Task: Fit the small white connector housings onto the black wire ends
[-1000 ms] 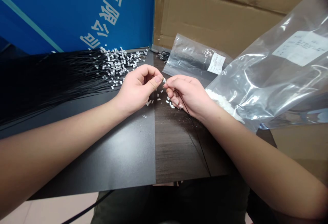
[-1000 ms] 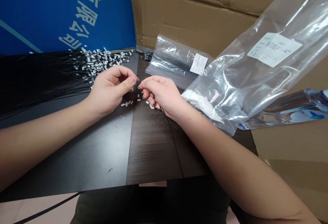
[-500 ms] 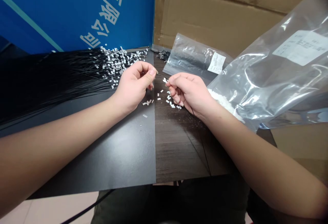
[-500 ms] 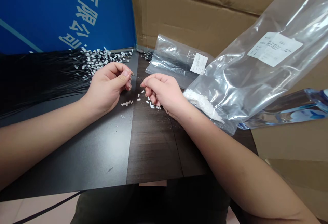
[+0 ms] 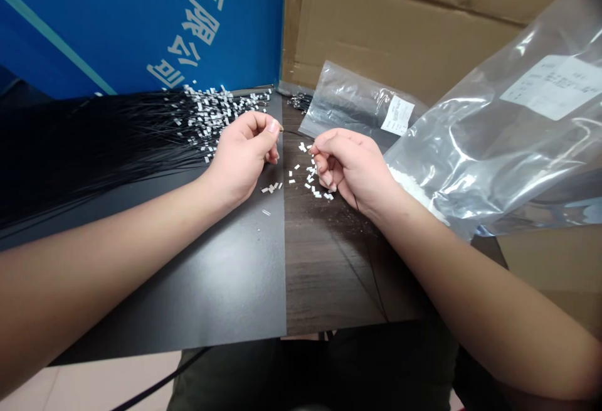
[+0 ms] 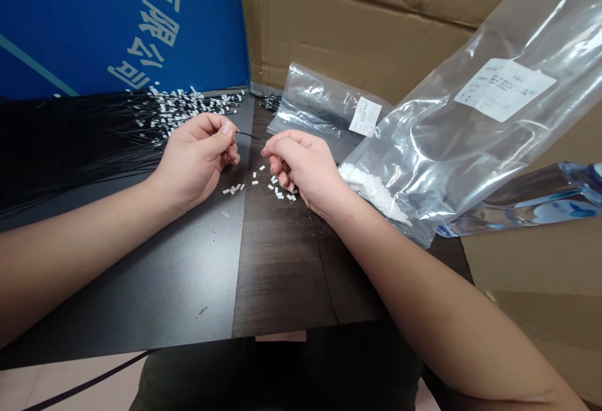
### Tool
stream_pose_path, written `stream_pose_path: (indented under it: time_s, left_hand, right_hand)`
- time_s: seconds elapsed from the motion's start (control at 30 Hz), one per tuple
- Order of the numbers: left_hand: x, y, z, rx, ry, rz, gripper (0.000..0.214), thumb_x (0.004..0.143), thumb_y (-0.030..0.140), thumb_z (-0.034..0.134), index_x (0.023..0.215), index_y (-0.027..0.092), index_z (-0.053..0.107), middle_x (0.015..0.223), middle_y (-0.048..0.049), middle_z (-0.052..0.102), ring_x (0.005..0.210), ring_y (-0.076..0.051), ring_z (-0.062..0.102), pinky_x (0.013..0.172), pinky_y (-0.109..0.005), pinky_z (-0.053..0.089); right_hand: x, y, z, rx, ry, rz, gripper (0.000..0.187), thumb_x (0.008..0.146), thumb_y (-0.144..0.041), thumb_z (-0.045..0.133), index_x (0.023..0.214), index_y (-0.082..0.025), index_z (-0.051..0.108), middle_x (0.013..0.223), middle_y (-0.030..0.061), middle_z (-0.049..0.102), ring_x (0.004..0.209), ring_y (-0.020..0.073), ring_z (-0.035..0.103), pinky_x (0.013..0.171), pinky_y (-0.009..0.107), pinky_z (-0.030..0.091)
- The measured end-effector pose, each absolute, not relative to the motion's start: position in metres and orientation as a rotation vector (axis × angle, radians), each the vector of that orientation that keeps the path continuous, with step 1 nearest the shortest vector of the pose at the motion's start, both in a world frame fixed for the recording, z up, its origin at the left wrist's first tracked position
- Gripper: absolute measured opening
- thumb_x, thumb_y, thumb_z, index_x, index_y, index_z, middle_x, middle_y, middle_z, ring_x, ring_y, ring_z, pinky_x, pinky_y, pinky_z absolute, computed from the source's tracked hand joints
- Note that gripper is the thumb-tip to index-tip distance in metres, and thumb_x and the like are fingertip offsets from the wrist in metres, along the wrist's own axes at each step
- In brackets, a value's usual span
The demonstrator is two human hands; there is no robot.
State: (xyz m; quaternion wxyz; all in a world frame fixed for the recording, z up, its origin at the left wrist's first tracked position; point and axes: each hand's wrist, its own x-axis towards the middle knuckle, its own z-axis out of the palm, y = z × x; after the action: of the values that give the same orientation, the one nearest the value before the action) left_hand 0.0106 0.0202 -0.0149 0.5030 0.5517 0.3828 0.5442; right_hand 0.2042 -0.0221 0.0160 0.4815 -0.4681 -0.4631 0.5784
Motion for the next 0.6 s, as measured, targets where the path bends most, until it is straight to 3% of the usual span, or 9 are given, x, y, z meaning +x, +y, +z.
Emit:
stream_pose_path:
  time_s: [0.27, 0.6]
  left_hand:
    - [0.0109, 0.0209, -0.0147, 1.309, 0.927, 1.306, 0.018, 0.099, 0.026, 0.076, 0.086, 0.024, 0.064, 0.067, 0.0006, 0.057, 0.059, -0.014, 0.053, 0.057, -0.029, 0.050]
    - [0.0129, 0.0177, -0.0206, 1.522, 0.890, 1.296, 0.031, 0.098, 0.049, 0.081, 0.091, 0.025, 0.063, 0.073, 0.0011, 0.059, 0.061, -0.014, 0.055, 0.058, -0.030, 0.048]
  right_hand:
    - [0.2061, -0.0227, 0.0140, -1.079, -1.140, 1.384, 0.007, 0.085, -0.023, 0.069, 0.078, -0.021, 0.066, 0.063, -0.0022, 0.058, 0.050, 0.0094, 0.048, 0.047, 0.025, 0.038]
    - [0.2062, -0.0221, 0.0140, -1.073, -1.177, 1.479, 0.020, 0.089, -0.035, 0.077, 0.080, -0.022, 0.065, 0.065, -0.0019, 0.060, 0.051, 0.0101, 0.051, 0.047, 0.024, 0.040]
